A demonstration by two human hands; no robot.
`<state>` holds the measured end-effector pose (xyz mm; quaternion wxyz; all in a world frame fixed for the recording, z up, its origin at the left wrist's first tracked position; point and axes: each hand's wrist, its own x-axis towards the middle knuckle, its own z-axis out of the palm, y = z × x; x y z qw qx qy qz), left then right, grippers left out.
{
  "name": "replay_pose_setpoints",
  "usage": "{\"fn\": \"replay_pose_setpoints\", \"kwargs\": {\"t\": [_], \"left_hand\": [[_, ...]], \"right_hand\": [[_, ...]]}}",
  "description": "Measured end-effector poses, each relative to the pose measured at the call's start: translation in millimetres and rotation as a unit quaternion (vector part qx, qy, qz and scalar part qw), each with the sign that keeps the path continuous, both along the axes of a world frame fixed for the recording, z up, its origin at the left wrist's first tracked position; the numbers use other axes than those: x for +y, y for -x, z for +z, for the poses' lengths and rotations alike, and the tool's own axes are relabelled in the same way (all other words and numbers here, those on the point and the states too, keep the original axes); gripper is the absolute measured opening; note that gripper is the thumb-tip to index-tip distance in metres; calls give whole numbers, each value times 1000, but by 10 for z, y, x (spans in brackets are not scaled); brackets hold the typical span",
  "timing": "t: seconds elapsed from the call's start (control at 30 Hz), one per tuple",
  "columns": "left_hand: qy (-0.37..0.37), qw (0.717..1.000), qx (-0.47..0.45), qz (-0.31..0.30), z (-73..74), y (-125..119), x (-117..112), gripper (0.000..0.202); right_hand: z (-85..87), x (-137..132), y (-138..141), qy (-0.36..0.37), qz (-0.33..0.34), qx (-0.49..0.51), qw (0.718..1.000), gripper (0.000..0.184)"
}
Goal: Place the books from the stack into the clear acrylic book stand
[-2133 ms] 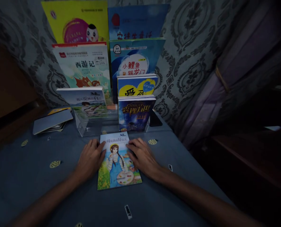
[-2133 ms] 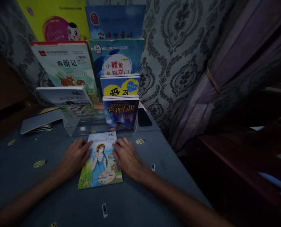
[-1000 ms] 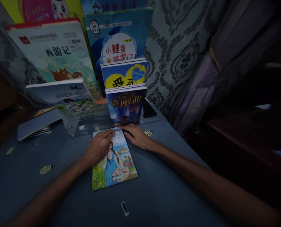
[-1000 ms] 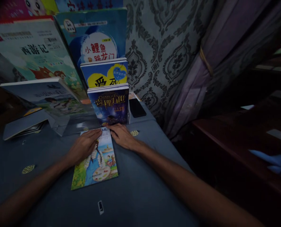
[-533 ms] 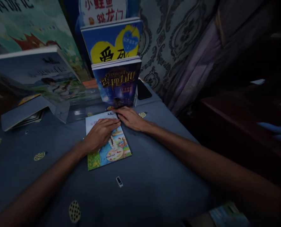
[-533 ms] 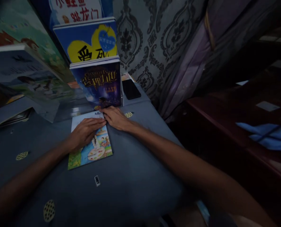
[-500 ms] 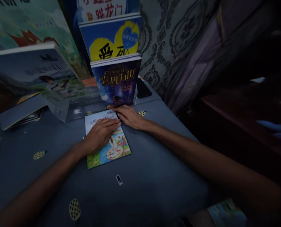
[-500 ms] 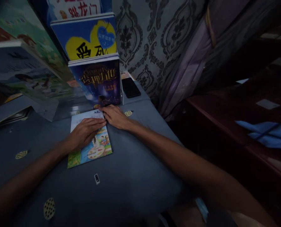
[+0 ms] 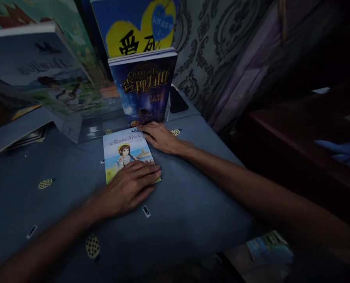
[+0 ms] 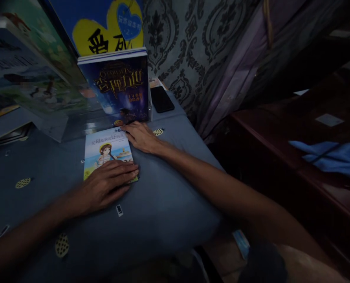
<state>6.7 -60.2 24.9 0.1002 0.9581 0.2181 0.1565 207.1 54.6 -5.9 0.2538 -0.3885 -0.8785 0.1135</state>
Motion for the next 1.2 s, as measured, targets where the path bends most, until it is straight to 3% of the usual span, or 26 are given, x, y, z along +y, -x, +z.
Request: {"fn": "replay_pose_setpoints", "kwargs": {"t": [0.3,0.63,0.83,1.0,1.2], "left_hand": [[-72,993,-25,86,-127,12,-82,37],[-206,976,6,72,-191,-31,-132,29],[-227,972,5,63,-183,-32,-131,28],[-243,968,7,63,-143,-49,-135,27],[-202,978,1,61,-138,-52,-138,30]], "right_hand": [[-12,-112,-11,-15,3,-12,1000,35],[13,-553,-157,-15,28,86,996,35],[89,-811,-251,47,32,148,987,36],[122,-833,-271,81,31,165,983,33],[150,-836,-278,93,28,175,980,31]]}}
